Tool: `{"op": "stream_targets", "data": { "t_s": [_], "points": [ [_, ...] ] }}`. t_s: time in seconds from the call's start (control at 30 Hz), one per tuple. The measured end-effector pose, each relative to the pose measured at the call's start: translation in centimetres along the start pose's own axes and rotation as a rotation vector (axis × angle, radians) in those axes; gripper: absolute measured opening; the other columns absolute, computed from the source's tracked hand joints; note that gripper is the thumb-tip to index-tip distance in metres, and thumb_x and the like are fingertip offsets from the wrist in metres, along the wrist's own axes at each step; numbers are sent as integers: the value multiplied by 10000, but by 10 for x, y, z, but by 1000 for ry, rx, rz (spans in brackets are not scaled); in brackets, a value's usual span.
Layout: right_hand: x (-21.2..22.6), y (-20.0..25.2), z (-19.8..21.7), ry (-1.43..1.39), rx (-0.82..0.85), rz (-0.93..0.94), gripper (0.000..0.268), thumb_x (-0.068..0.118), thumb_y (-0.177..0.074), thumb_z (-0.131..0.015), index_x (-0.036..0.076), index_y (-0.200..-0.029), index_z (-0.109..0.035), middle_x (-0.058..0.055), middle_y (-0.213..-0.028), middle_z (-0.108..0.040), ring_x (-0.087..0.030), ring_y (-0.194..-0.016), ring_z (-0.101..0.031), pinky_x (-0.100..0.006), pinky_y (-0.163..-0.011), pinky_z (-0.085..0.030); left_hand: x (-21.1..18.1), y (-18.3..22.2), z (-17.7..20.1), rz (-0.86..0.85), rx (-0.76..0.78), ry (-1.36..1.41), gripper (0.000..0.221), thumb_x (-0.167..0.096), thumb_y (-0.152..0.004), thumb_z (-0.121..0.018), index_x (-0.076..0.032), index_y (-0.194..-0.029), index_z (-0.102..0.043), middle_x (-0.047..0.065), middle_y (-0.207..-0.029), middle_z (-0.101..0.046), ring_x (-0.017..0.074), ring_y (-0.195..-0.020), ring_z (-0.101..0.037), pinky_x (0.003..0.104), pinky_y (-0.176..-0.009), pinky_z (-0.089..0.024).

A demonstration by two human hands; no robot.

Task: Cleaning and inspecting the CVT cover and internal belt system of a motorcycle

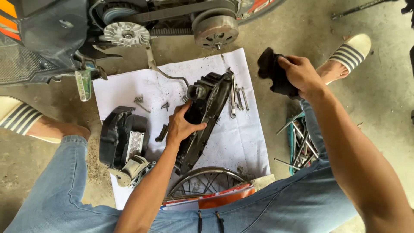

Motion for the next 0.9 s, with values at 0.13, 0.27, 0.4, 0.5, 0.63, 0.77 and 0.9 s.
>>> {"op": "stream_targets", "data": {
  "t_s": [0.13,0.27,0.4,0.5,0.63,0.77,0.9],
  "points": [
    [-67,-27,-22,127,-106,77,273,361,-973,-718,126,-1098,-779,-181,-917,-709,-306,-840,-688,-439,-662,-560,-4,-23,-18,-113,80,6,1110,-452,-580,-951,-173,-1542,-473,243,-1419,-549,471,-1329,-524,549,-1115,-437],
    [-173,-49,-72,214,-131,-6,460,520,-888,-786,126,-1118,-729,-147,-1038,-752,-341,-1038,-713,-482,-862,-575,0,-36,-36,-40,132,45,1075,-516,-591,-941,-166,-1510,-507,197,-1456,-558,387,-1380,-502,470,-1168,-401],
    [-165,-26,-105,277,31,-66,684,543,-827,-824,138,-1305,-547,-250,-1213,-688,-416,-1173,-653,-528,-997,-533,4,-49,-48,-16,139,39,1059,-501,-590,-942,-165,-1503,-522,169,-1478,-556,351,-1403,-488,447,-1188,-373],
    [-159,-40,-121,318,47,123,623,324,-818,-815,139,-1290,-453,-263,-1199,-611,-501,-1138,-632,-620,-954,-520,29,-66,-56,17,145,-49,1070,-543,-569,-943,-212,-1497,-526,143,-1457,-565,351,-1369,-519,459,-1158,-423],
    [-144,-27,-152,535,56,398,443,203,-897,-730,116,-1284,-532,-231,-1257,-523,-529,-1050,-647,-620,-879,-570,32,-60,-53,41,153,-69,1058,-543,-602,-904,-214,-1523,-499,154,-1463,-556,361,-1374,-511,491,-1154,-420],
    [-174,-25,-188,1065,-32,756,454,362,-896,-733,101,-1261,-666,-161,-1420,-465,-411,-1211,-557,-500,-963,-519,10,-51,-38,53,167,-71,949,-606,-754,-790,-125,-1514,-488,208,-1491,-523,390,-1401,-475,496,-1169,-401],
    [-218,3,-207,1109,-38,753,336,283,-956,-580,110,-1223,-686,-139,-1345,-535,-434,-1280,-463,-450,-878,-434,7,-37,-31,-3,189,-155,1020,-725,-804,-700,-215,-1614,-347,210,-1628,-318,435,-1464,-363,556,-1168,-374]
  ]
}}
Point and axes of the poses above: each hand's wrist, its own y-axis away from the middle knuckle, its own z-axis out of the back of the hand, x = y × z, the point moved 3 cm from there along -y, towards the middle knuckle
